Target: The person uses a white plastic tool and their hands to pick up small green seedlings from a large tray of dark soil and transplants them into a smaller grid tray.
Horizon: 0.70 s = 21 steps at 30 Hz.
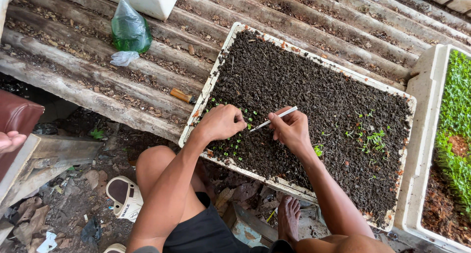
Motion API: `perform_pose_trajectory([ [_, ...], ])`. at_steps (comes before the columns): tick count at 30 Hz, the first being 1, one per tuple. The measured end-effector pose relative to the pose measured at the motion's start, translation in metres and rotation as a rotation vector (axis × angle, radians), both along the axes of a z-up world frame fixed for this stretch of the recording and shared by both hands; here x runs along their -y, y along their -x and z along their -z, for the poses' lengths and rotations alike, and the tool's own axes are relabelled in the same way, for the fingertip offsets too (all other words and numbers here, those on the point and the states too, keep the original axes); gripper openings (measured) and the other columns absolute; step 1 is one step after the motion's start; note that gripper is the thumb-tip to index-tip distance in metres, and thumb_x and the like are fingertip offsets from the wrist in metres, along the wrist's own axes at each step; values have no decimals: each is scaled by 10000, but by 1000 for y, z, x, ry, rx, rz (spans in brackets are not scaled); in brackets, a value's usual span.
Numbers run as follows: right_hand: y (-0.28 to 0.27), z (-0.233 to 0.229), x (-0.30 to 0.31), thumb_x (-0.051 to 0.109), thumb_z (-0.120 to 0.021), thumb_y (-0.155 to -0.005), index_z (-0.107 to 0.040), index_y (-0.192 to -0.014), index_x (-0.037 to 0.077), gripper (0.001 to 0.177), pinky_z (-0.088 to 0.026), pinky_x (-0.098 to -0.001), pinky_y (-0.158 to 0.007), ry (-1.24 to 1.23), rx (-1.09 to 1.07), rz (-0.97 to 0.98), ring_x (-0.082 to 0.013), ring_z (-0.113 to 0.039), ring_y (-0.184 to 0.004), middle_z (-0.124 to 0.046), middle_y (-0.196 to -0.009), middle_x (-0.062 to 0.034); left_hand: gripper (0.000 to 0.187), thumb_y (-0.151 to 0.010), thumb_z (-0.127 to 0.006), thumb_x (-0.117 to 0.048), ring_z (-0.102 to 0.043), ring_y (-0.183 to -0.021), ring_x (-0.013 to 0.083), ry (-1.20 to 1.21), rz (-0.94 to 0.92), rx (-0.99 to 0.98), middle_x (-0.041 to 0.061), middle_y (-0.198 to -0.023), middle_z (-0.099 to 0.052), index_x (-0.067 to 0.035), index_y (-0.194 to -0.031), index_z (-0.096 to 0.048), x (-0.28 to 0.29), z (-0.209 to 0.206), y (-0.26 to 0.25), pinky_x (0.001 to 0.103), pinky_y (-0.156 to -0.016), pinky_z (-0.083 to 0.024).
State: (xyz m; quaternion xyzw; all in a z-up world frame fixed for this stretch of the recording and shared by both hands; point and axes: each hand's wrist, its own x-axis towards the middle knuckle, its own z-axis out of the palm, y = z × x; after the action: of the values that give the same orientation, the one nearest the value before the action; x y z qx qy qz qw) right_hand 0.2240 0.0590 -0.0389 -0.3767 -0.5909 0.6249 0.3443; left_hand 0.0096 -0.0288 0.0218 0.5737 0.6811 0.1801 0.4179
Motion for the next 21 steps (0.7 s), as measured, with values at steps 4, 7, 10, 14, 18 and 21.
perform_pose_trajectory([
  [4,-1,9,-1,69,-748,-963,-694,-879,-55,160,-461,-256,-284,-131,60,-57,-183,-630,-366,-697,-641,-205,183,-933,-615,-199,-573,-447,181,14,-23,2,54,-555,-648,-72,-912,-745,4,-9,3,487,-863,-542],
  [7,-4,15,1,78,-765,-953,-705,-879,-51,161,-472,-265,-307,-259,148,-66,-192,-633,-375,-678,-606,-179,201,-951,-601,-199,-539,-409,174,-11,-20,13,49,-519,-626,-59,-921,-743,4,-10,-1,485,-870,-548],
  [10,-7,13,7,89,-766,-956,-705,-878,-40,163,-466,-263,-321,-335,173,-72,-190,-632,-373,-672,-582,-160,198,-957,-598,-198,-547,-416,171,-48,-30,4,39,-505,-618,-67,-912,-739,4,-4,-6,452,-814,-552],
  [14,-25,-15,10,66,-736,-979,-692,-921,-60,146,-502,-271,-319,-258,96,113,-196,-639,-410,-667,-638,-172,244,-972,-562,-257,-659,-572,303,-213,-41,-61,105,-636,-687,-96,-947,-743,1,12,-28,496,-756,-561],
  [18,-74,-36,6,73,-713,-1026,-651,-986,-42,136,-481,-237,-306,-182,-48,402,-178,-638,-438,-651,-684,-157,215,-965,-546,-294,-729,-829,340,-433,101,-124,96,-875,-740,-158,-999,-709,-15,61,-67,469,-756,-583],
  [21,-118,-36,0,83,-696,-1072,-623,-1007,-17,140,-468,-229,-295,-198,-107,535,-184,-632,-436,-645,-700,-167,208,-950,-549,-299,-720,-829,322,-556,214,-188,92,-870,-704,-166,-1017,-694,-25,94,-111,462,-714,-594],
])
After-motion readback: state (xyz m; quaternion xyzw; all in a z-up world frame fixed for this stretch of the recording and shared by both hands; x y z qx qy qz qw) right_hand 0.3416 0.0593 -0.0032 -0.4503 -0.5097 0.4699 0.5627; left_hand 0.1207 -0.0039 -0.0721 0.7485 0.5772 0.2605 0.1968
